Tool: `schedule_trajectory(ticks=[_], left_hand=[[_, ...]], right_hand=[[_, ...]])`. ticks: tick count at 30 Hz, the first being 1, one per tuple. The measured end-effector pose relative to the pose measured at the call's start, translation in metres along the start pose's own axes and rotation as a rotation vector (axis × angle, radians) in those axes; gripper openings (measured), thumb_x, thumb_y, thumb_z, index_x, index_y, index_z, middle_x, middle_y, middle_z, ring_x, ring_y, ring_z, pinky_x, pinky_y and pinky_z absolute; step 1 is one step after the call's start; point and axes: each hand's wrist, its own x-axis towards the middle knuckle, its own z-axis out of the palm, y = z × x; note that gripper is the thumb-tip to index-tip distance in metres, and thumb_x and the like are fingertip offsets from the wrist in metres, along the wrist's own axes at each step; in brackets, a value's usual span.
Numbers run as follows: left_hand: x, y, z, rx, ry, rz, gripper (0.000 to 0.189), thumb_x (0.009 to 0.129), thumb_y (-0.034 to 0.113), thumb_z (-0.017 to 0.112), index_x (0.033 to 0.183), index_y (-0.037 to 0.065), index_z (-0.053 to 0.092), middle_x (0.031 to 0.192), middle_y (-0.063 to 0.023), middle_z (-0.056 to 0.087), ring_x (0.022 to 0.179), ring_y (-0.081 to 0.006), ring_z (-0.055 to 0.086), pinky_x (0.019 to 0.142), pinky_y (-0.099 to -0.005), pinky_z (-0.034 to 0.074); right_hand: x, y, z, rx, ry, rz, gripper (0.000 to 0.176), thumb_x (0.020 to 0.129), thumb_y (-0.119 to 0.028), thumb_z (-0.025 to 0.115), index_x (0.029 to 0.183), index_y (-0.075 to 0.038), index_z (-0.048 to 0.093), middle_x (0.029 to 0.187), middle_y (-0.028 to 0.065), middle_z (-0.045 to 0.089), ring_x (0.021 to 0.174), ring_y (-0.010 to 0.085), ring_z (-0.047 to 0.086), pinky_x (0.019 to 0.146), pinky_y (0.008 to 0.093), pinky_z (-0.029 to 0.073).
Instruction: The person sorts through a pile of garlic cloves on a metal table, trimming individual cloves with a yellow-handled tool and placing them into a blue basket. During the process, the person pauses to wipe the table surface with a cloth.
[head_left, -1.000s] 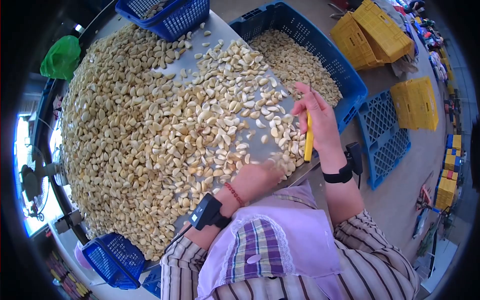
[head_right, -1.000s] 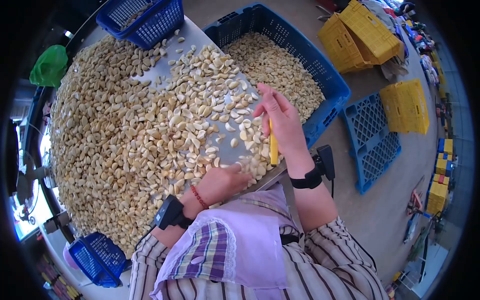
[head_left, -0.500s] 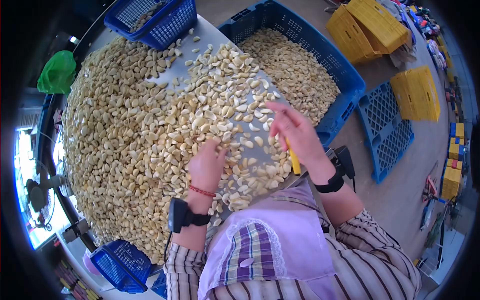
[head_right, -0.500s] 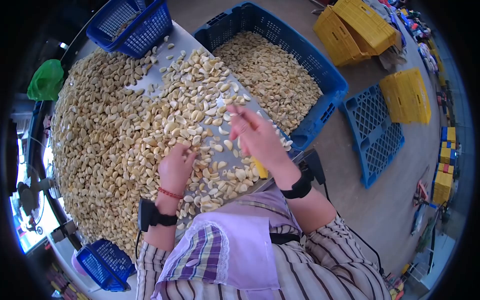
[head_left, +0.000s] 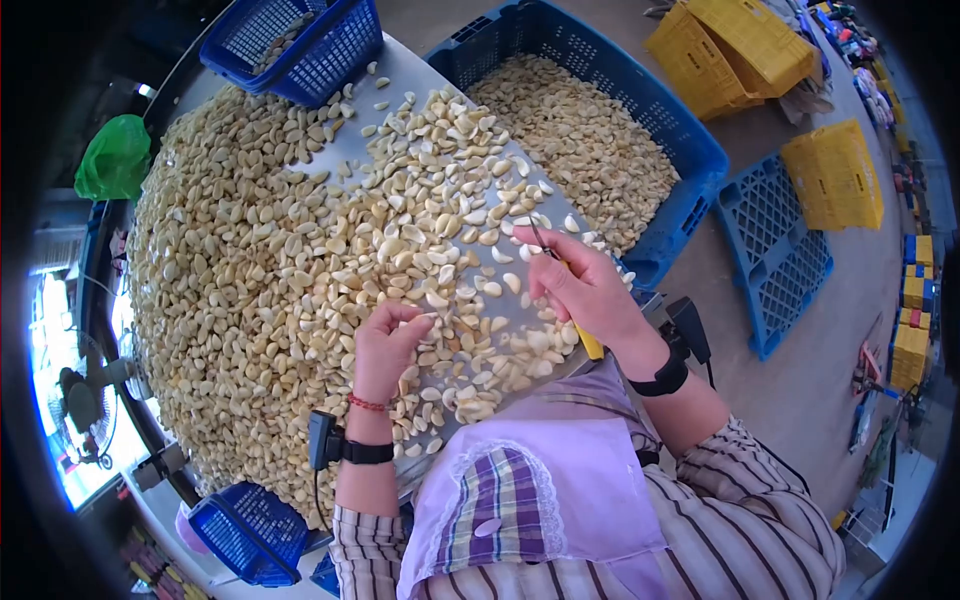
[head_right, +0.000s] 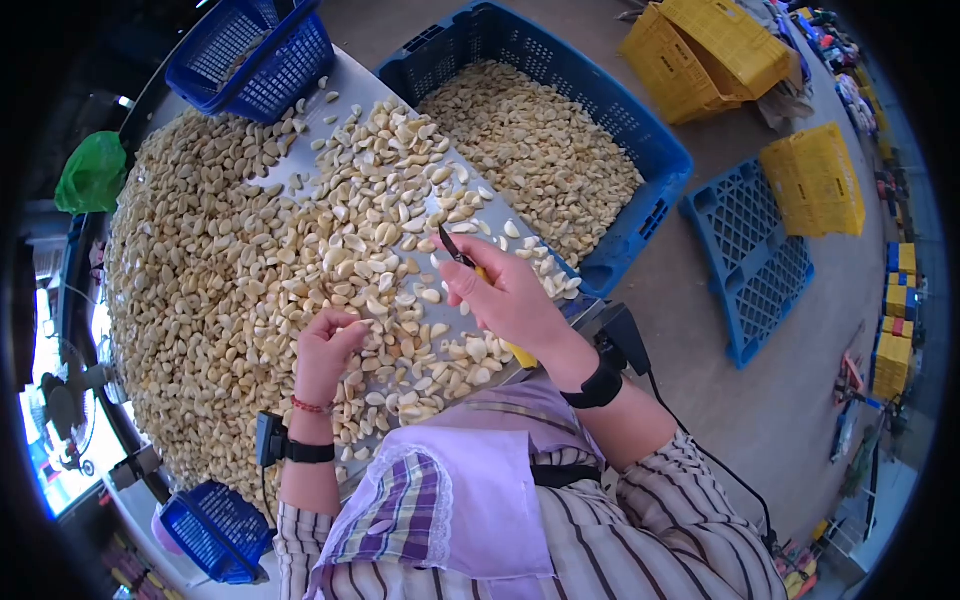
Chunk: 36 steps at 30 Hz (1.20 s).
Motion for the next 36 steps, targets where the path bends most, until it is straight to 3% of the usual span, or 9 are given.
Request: schedule_trajectory(ticks=[2, 10, 12, 13, 18, 24, 29, 33, 36], left_hand=[[-0.013, 0.014, -0.001, -0.678, -0.049, -0.189, 0.009, 0.085, 0.006, 0.063, 0.094, 0.005, 0.062, 0.071, -0.0016, 0.060, 0.049, -0.0038, 0.045, 0.042, -0.0175, 0.035], [-0.039, 0.054, 0.024, -1.000, -0.082, -0.003, 0.013, 0.085, 0.001, 0.062, 0.090, 0.008, 0.053, 0.073, -0.0002, 0.058, 0.048, -0.0016, 0.042, 0.040, -0.0152, 0.030], [-0.039, 0.054, 0.030, -1.019, -0.063, 0.002, 0.017, 0.083, 0.001, 0.065, 0.085, 0.010, 0.051, 0.074, 0.0004, 0.058, 0.050, -0.0016, 0.043, 0.041, -0.0150, 0.031], [-0.038, 0.053, 0.033, -1.006, -0.055, 0.048, 0.018, 0.083, 0.001, 0.065, 0.085, 0.010, 0.050, 0.074, 0.0006, 0.058, 0.050, -0.0018, 0.043, 0.041, -0.0152, 0.032], [-0.035, 0.055, 0.029, -1.023, -0.092, 0.082, 0.020, 0.083, 0.002, 0.066, 0.084, 0.012, 0.048, 0.073, 0.0015, 0.057, 0.050, -0.0019, 0.043, 0.041, -0.0152, 0.032], [-0.048, 0.063, 0.017, -1.276, -0.120, 0.095, 0.017, 0.084, 0.006, 0.065, 0.083, 0.010, 0.048, 0.067, 0.0025, 0.054, 0.047, -0.0017, 0.041, 0.040, -0.0151, 0.029], [-0.071, 0.041, -0.052, -0.029, 0.123, -0.063, 0.017, 0.079, 0.000, 0.067, 0.095, 0.002, 0.062, 0.080, 0.0011, 0.063, 0.068, -0.0066, 0.058, 0.058, -0.0177, 0.044], [-0.136, -0.020, -0.166, -0.231, 0.977, 0.061, 0.025, 0.084, 0.004, 0.054, 0.107, 0.003, 0.062, 0.099, -0.0045, 0.064, 0.071, -0.0064, 0.054, 0.061, -0.0168, 0.042], [-0.243, -0.137, -0.320, 0.490, 1.521, 0.034, 0.037, 0.090, 0.026, 0.057, 0.117, 0.002, 0.059, 0.117, -0.0115, 0.060, 0.094, -0.0184, 0.061, 0.078, -0.0273, 0.049]], right_hand=[[0.001, 0.006, 0.007, -0.002, -0.014, -0.014, 0.044, 0.093, -0.035, 0.056, 0.127, -0.008, 0.053, 0.080, -0.0010, 0.059, 0.061, 0.0023, 0.049, 0.050, 0.0182, 0.039], [-0.005, 0.021, 0.045, -0.387, -0.265, -0.235, 0.069, 0.087, -0.044, 0.060, 0.140, -0.006, 0.037, 0.072, 0.0064, 0.053, 0.061, 0.0121, 0.046, 0.055, 0.0289, 0.038], [-0.006, 0.007, 0.046, -0.401, -0.374, -0.064, 0.066, 0.088, -0.031, 0.061, 0.142, -0.005, 0.033, 0.128, 0.0142, 0.054, 0.102, 0.0172, 0.057, 0.087, 0.0297, 0.044], [-0.006, 0.010, 0.046, -0.401, -0.375, -0.064, 0.066, 0.088, -0.031, 0.061, 0.142, -0.005, 0.033, 0.128, 0.0142, 0.054, 0.102, 0.0172, 0.057, 0.087, 0.0297, 0.044], [-0.003, 0.014, 0.050, -0.143, -0.357, -0.131, 0.059, 0.091, -0.035, 0.058, 0.142, -0.012, 0.037, 0.075, -0.0007, 0.056, 0.068, 0.0076, 0.051, 0.065, 0.0224, 0.043], [0.009, 0.014, 0.043, 0.001, -0.178, 0.179, 0.047, 0.095, -0.033, 0.052, 0.139, -0.019, 0.043, 0.069, -0.0045, 0.053, 0.057, 0.0018, 0.044, 0.052, 0.0184, 0.039], [0.019, 0.003, 0.018, 0.178, -0.168, 0.110, 0.057, 0.097, -0.033, 0.049, 0.136, 0.005, 0.033, 0.068, 0.0005, 0.052, 0.046, 0.0039, 0.042, 0.043, 0.0162, 0.035], [0.027, -0.010, 0.002, 0.211, -0.005, 0.045, 0.052, 0.095, -0.039, 0.050, 0.133, -0.004, 0.045, 0.069, 0.0002, 0.051, 0.046, 0.0041, 0.042, 0.042, 0.0165, 0.034], [0.036, -0.008, -0.005, 0.259, 0.094, 0.033, 0.049, 0.095, -0.040, 0.051, 0.129, -0.005, 0.050, 0.068, -0.0001, 0.051, 0.046, 0.0042, 0.042, 0.043, 0.0168, 0.035]])
